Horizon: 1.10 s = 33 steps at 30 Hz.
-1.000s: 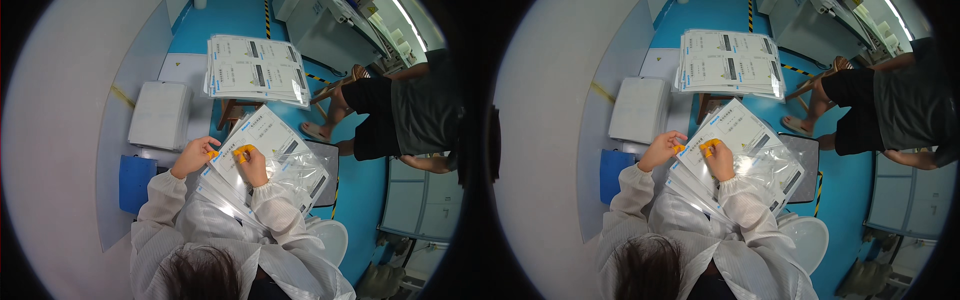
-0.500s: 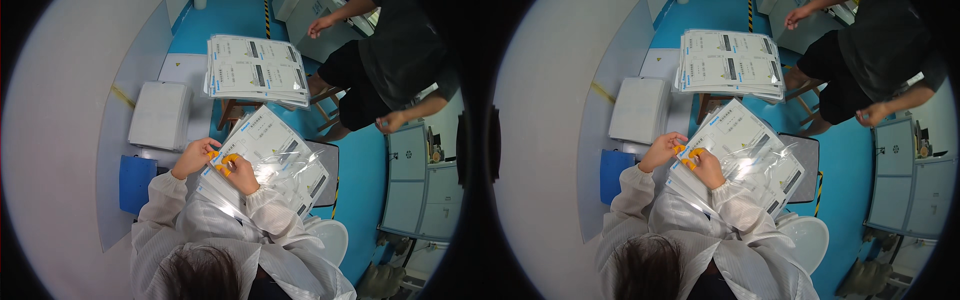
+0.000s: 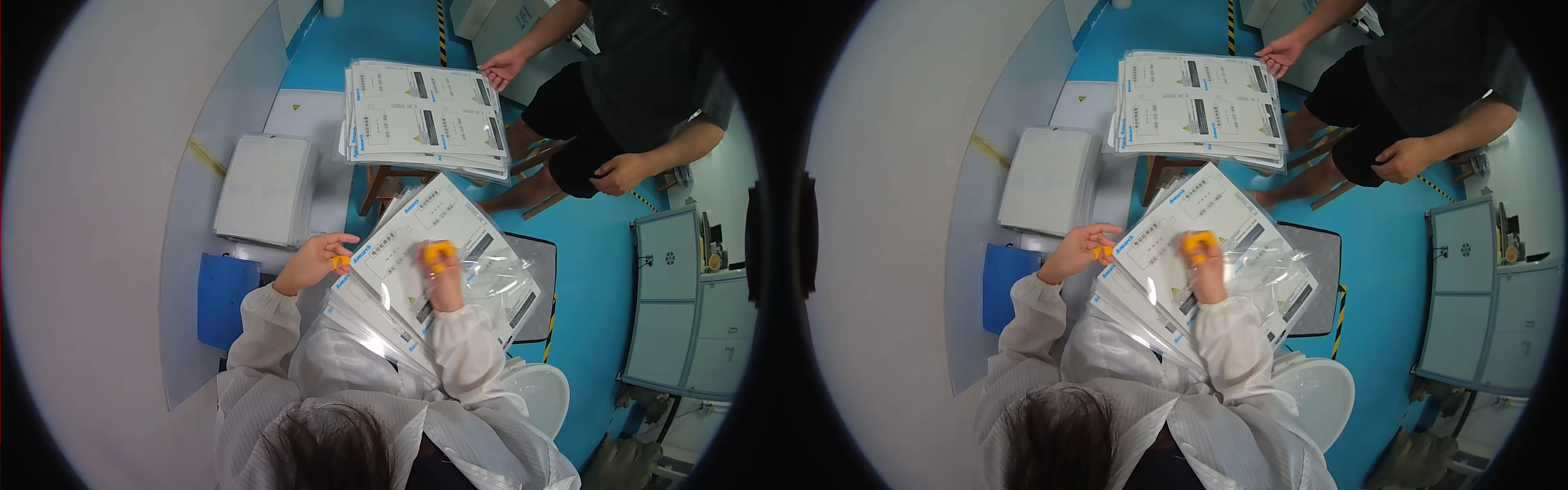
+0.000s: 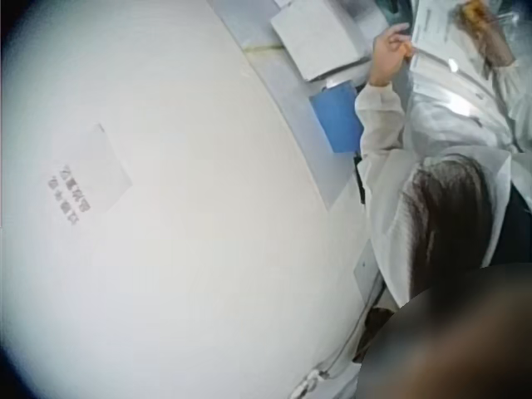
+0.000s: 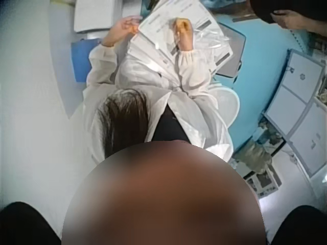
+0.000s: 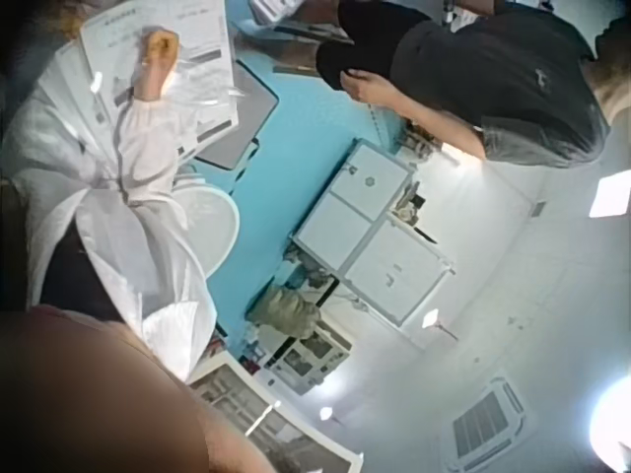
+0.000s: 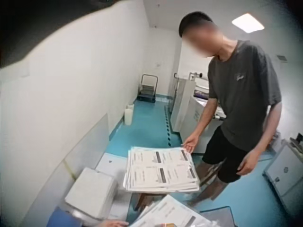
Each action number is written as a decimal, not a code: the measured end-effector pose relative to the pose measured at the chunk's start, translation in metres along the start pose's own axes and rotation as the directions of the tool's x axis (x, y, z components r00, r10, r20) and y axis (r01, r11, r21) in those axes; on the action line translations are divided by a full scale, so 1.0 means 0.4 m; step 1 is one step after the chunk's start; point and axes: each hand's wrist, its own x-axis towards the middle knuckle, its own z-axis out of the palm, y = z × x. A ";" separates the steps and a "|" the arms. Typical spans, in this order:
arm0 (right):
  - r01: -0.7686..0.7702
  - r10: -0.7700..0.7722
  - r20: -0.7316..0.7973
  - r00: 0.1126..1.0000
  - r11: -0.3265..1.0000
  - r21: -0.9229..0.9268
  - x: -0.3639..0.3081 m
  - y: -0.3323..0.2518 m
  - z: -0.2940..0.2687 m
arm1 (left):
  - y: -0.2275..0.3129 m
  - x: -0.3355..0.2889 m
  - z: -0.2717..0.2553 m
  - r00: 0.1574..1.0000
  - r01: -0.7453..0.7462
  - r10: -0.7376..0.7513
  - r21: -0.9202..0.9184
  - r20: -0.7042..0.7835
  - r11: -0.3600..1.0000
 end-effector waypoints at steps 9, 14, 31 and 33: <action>-0.010 -0.104 0.156 0.982 0.800 0.600 -0.012 -0.099 -0.151 | 0.027 0.006 0.009 0.976 0.006 0.015 -0.095 0.216 0.995; -0.100 0.023 0.129 0.991 0.772 0.628 -0.011 -0.028 -0.096 | 0.052 0.016 0.023 0.964 0.035 -0.026 -0.033 0.264 0.999; -0.287 0.258 0.127 0.958 0.893 0.346 -0.019 -0.042 -0.083 | -0.029 0.126 0.144 0.973 -0.096 0.149 0.281 -0.177 0.955; -0.271 0.237 0.137 0.962 0.893 0.359 -0.020 -0.044 -0.084 | -0.036 0.126 0.145 0.974 -0.081 0.136 0.281 -0.183 0.956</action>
